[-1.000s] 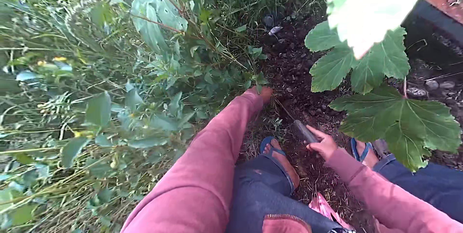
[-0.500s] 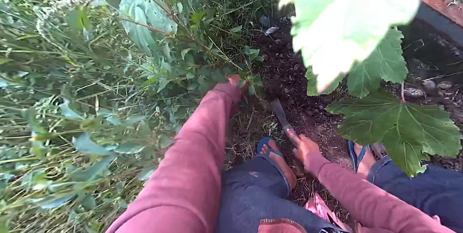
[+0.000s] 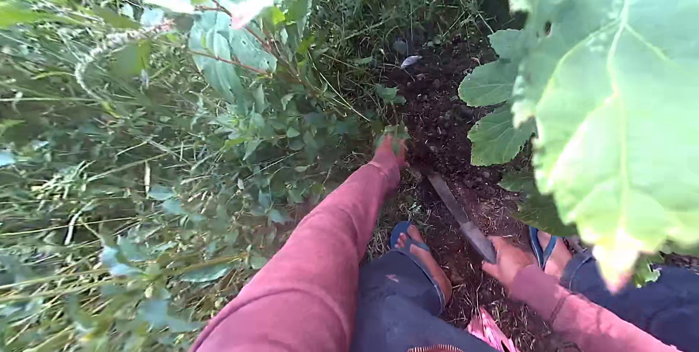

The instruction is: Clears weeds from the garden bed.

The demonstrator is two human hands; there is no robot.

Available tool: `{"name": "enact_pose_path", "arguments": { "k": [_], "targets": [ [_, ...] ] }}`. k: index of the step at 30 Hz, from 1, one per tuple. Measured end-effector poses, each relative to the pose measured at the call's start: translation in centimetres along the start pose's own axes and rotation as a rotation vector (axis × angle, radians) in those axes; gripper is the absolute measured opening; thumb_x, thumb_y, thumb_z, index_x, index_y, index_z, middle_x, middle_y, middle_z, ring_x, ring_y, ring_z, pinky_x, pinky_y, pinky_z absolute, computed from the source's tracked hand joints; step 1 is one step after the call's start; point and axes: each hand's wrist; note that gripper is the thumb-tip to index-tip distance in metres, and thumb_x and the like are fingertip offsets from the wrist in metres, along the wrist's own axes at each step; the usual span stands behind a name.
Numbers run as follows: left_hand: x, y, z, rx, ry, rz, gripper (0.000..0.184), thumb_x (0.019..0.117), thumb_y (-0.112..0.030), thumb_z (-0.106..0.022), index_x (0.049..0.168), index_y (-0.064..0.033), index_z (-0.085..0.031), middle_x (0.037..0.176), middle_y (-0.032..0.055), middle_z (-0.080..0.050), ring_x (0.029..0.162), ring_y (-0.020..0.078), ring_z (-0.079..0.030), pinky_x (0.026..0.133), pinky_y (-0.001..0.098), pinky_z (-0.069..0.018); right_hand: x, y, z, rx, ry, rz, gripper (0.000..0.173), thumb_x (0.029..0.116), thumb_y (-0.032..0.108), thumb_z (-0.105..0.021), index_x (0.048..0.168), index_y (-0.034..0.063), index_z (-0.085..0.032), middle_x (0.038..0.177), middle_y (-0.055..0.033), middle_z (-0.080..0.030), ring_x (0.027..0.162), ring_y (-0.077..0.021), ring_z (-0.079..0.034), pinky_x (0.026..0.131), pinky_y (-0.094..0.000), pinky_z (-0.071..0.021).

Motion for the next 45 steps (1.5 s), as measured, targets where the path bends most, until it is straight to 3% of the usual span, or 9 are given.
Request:
{"name": "enact_pose_path", "arguments": {
  "k": [3, 5, 7, 12, 19, 25, 33, 38, 45],
  "targets": [
    [-1.1, 1.9, 1.3, 0.017, 0.021, 0.164, 0.085, 0.0948, -0.019, -0.071, 0.162, -0.0001, -0.022, 0.157, 0.0312, -0.040, 0.145, 0.0476, -0.041, 0.116, 0.0613, -0.0377, 0.1, -0.1, -0.2, -0.137, -0.019, 0.013, 0.075, 0.0916, 0.036, -0.070, 0.157, 0.0137, -0.040, 0.138, -0.0210, -0.062, 0.127, -0.0405, -0.061, 0.104, -0.0623, -0.0484],
    [-2.4, 1.8, 3.9, 0.114, 0.150, 0.187, 0.047, 0.1022, -0.013, -0.057, 0.142, 0.0106, -0.050, 0.140, 0.0322, -0.057, 0.136, 0.0463, -0.051, 0.119, 0.0581, -0.0329, 1.3, 1.4, 0.4, -0.174, -0.029, 0.060, 0.073, 0.0935, 0.034, -0.068, 0.157, 0.0125, -0.040, 0.140, -0.0220, -0.060, 0.129, -0.0412, -0.059, 0.104, -0.0616, -0.0481],
    [-2.7, 1.5, 5.2, 0.215, 0.223, 0.138, 0.032, 0.0989, -0.011, -0.060, 0.126, 0.0045, -0.065, 0.129, 0.0252, -0.066, 0.127, 0.0417, -0.059, 0.116, 0.0602, -0.0360, 4.5, 5.0, 1.5, -0.171, -0.052, 0.108, 0.067, 0.0951, 0.032, -0.068, 0.155, 0.0119, -0.044, 0.138, -0.0221, -0.062, 0.128, -0.0415, -0.059, 0.105, -0.0616, -0.0479],
    [-3.2, 0.6, 6.7, 0.213, 0.276, 0.143, 0.037, 0.0929, -0.016, -0.069, 0.127, -0.0027, -0.067, 0.126, 0.0220, -0.068, 0.122, 0.0427, -0.062, 0.110, 0.0658, -0.0406, 9.2, 9.9, 0.9, -0.138, -0.067, 0.085, 0.069, 0.0937, 0.034, -0.069, 0.154, 0.0151, -0.042, 0.128, -0.0205, -0.068, 0.118, -0.0406, -0.066, 0.099, -0.0624, -0.0512],
    [-3.8, 0.2, 6.9, 0.164, 0.297, 0.173, 0.033, 0.0934, -0.016, -0.068, 0.125, -0.0063, -0.068, 0.121, 0.0213, -0.071, 0.115, 0.0438, -0.065, 0.100, 0.0672, -0.0474, 5.8, 4.5, -1.5, -0.197, 0.021, 0.042, 0.079, 0.0932, 0.034, -0.069, 0.159, 0.0131, -0.032, 0.128, -0.0238, -0.067, 0.119, -0.0429, -0.065, 0.100, -0.0630, -0.0503],
    [-4.0, -0.4, 7.0, 0.158, 0.313, 0.199, 0.033, 0.0944, -0.016, -0.066, 0.127, -0.0072, -0.067, 0.122, 0.0223, -0.070, 0.116, 0.0437, -0.065, 0.096, 0.0673, -0.0491, 10.9, 11.4, 1.3, -0.199, -0.155, 0.092, 0.071, 0.0890, 0.026, -0.072, 0.152, 0.0131, -0.042, 0.119, -0.0222, -0.071, 0.109, -0.0438, -0.069, 0.089, -0.0644, -0.0546],
    [-4.5, 0.8, 5.9, 0.074, 0.290, 0.148, 0.038, 0.0942, -0.015, -0.065, 0.132, -0.0110, -0.065, 0.125, 0.0207, -0.069, 0.115, 0.0445, -0.066, 0.089, 0.0694, -0.0524, 8.9, 6.8, 7.6, -0.315, -0.168, 0.104, 0.070, 0.0883, 0.024, -0.075, 0.152, 0.0224, -0.047, 0.128, -0.0230, -0.067, 0.118, -0.0463, -0.064, 0.093, -0.0687, -0.0508],
    [-4.5, 0.9, 6.4, -0.010, 0.284, 0.178, 0.040, 0.0970, -0.017, -0.062, 0.137, -0.0127, -0.063, 0.130, 0.0209, -0.068, 0.120, 0.0451, -0.064, 0.092, 0.0710, -0.0499, 4.8, 4.2, 4.4, -0.279, -0.011, 0.058, 0.068, 0.0923, 0.032, -0.071, 0.153, 0.0154, -0.044, 0.124, -0.0230, -0.068, 0.117, -0.0436, -0.066, 0.097, -0.0649, -0.0504],
    [-4.2, 1.0, 5.6, -0.046, 0.226, 0.163, 0.039, 0.0967, -0.013, -0.064, 0.136, -0.0115, -0.064, 0.127, 0.0211, -0.069, 0.117, 0.0444, -0.065, 0.091, 0.0704, -0.0509, 12.1, 15.2, 6.1, 0.099, -0.267, 0.113, 0.077, 0.0903, 0.032, -0.074, 0.156, 0.0110, -0.039, 0.126, -0.0266, -0.067, 0.117, -0.0467, -0.065, 0.097, -0.0677, -0.0498]
  ]
}}
Point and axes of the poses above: each hand's wrist, its own x-axis towards the middle knuckle, its own z-axis out of the back of the hand, y = z × x
